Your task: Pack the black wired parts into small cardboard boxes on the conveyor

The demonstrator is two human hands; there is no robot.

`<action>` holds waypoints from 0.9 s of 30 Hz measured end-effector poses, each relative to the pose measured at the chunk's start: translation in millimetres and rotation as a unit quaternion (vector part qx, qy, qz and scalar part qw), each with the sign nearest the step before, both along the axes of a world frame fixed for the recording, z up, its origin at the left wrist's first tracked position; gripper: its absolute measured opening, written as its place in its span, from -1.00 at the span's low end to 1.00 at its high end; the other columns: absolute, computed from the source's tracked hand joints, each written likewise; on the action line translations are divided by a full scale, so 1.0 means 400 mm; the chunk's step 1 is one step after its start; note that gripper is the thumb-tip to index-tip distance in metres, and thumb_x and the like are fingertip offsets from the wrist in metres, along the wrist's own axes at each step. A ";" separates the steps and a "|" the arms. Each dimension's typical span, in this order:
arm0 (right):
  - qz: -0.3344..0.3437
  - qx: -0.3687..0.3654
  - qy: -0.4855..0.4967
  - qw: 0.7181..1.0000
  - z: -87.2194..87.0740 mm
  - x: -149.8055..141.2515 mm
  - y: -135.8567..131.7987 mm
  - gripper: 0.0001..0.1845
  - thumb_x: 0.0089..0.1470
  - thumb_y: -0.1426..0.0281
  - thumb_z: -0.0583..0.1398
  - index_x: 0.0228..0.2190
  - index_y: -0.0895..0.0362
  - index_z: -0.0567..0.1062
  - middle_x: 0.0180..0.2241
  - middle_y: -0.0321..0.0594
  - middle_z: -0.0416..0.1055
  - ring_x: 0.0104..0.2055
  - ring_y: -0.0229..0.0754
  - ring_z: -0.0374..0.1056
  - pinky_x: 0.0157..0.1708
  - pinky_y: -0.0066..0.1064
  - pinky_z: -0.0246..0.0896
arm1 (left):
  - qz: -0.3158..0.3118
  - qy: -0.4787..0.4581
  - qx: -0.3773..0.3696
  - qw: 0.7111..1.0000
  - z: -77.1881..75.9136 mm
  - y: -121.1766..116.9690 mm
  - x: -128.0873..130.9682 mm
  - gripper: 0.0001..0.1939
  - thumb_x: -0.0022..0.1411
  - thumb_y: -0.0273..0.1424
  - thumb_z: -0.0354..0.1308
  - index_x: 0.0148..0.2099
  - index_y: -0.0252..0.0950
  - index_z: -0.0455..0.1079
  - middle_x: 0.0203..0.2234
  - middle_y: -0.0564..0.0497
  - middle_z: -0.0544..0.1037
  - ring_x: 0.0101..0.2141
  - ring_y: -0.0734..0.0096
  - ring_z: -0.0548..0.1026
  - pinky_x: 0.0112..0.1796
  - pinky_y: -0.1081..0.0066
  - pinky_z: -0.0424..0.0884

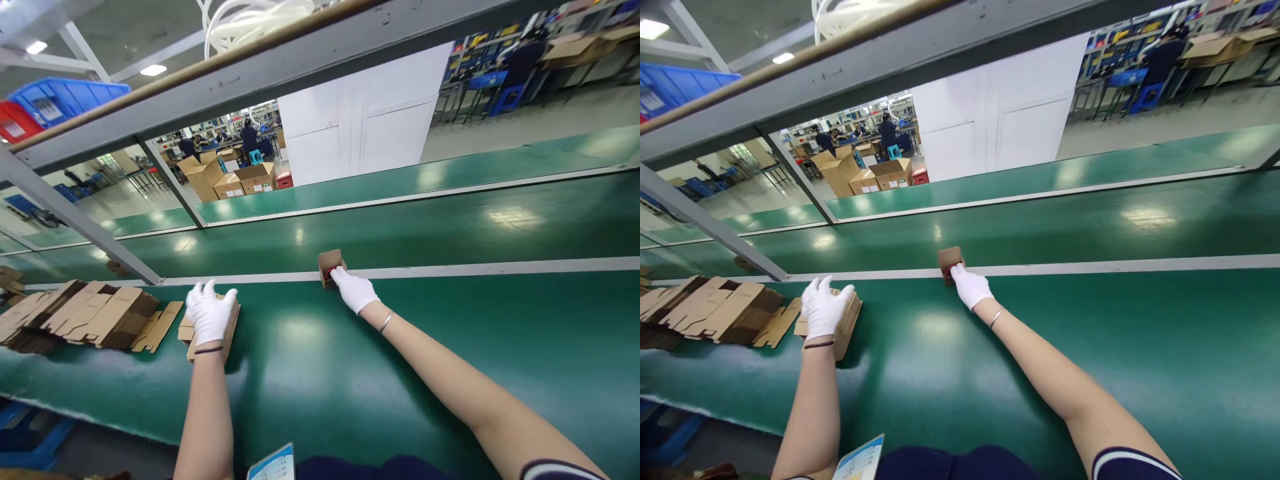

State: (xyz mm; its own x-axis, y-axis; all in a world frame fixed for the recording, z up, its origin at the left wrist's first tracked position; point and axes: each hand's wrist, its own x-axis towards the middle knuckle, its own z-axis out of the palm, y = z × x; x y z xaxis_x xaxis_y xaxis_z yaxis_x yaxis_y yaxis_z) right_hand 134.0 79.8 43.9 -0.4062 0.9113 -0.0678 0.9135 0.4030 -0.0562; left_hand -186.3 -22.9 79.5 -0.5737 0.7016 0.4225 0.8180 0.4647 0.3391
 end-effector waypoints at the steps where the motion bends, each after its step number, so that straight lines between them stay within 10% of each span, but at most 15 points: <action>1: -0.017 0.007 0.000 1.000 0.007 0.011 0.034 -0.53 0.21 0.50 -0.17 0.11 0.11 0.18 0.18 0.13 0.08 -0.08 0.00 0.38 -0.24 -0.19 0.28 | 0.049 -0.005 -0.044 0.998 0.013 -0.006 -0.043 -0.33 0.05 -0.04 0.11 0.13 -0.29 0.22 0.17 -0.30 0.17 0.16 -0.19 0.13 0.06 -0.09 0.11; 6: -0.083 0.034 0.014 0.996 0.046 0.040 0.142 -0.56 0.14 0.61 -0.16 0.00 0.27 0.29 0.04 0.23 0.21 -0.14 0.03 0.41 -0.26 -0.16 0.25 | 0.073 -0.060 -0.198 0.976 0.023 -0.023 -0.122 -0.29 0.05 0.03 0.02 0.13 -0.33 0.23 -0.02 -0.33 0.41 -0.02 -0.19 0.37 -0.11 0.02 0.30; 14: -0.056 0.074 0.090 0.992 0.059 0.008 0.039 -0.64 0.21 0.34 -0.05 0.00 0.11 0.34 0.12 0.03 0.17 -0.11 -0.05 0.37 -0.23 -0.27 0.27 | 0.141 -0.020 -0.072 0.987 0.079 -0.045 -0.099 -0.36 0.07 0.00 0.01 0.08 -0.32 0.26 -0.09 -0.33 0.45 -0.12 -0.19 0.44 -0.21 0.03 0.37; 19: 0.060 0.011 0.404 0.913 0.048 -0.063 -0.093 -0.48 0.18 0.23 0.01 0.16 0.08 0.20 0.08 -0.07 0.29 0.02 -0.11 0.30 -0.02 -0.28 0.22 | -0.063 -0.171 0.094 0.979 0.098 -0.044 0.104 -0.53 0.12 -0.07 0.02 -0.01 -0.25 0.29 -0.12 -0.10 0.49 -0.10 0.14 0.45 -0.05 0.20 0.35; 23: 0.021 -0.016 0.553 0.833 0.052 -0.092 -0.139 -0.17 0.13 0.15 0.06 0.28 0.08 -0.22 0.17 -0.01 0.16 0.13 -0.05 0.21 0.05 -0.16 0.17 | -0.213 -0.320 0.146 0.911 0.044 -0.039 0.353 -0.65 0.21 -0.15 -0.04 -0.07 -0.24 0.32 -0.12 -0.11 0.49 -0.10 0.21 0.45 -0.02 0.22 0.34; 27: -0.024 0.004 0.566 0.824 0.050 -0.046 -0.110 -0.37 0.16 0.15 -0.01 0.22 0.05 0.08 0.14 -0.07 0.22 0.17 -0.04 0.16 0.15 -0.09 0.05 | -0.405 -0.511 0.083 0.754 0.014 -0.051 0.475 -0.63 0.13 -0.16 0.11 -0.04 -0.21 0.32 -0.12 -0.08 0.50 -0.11 0.22 0.46 -0.06 0.24 0.38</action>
State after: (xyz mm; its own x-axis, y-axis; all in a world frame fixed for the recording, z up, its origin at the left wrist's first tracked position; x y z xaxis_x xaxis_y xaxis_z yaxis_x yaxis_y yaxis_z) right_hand 115.8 35.8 63.7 -0.1690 0.9267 0.3358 0.2923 0.3725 -0.8808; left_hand 3.8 -43.1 85.0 -0.0708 0.9828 0.1707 0.0825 -0.1648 0.9829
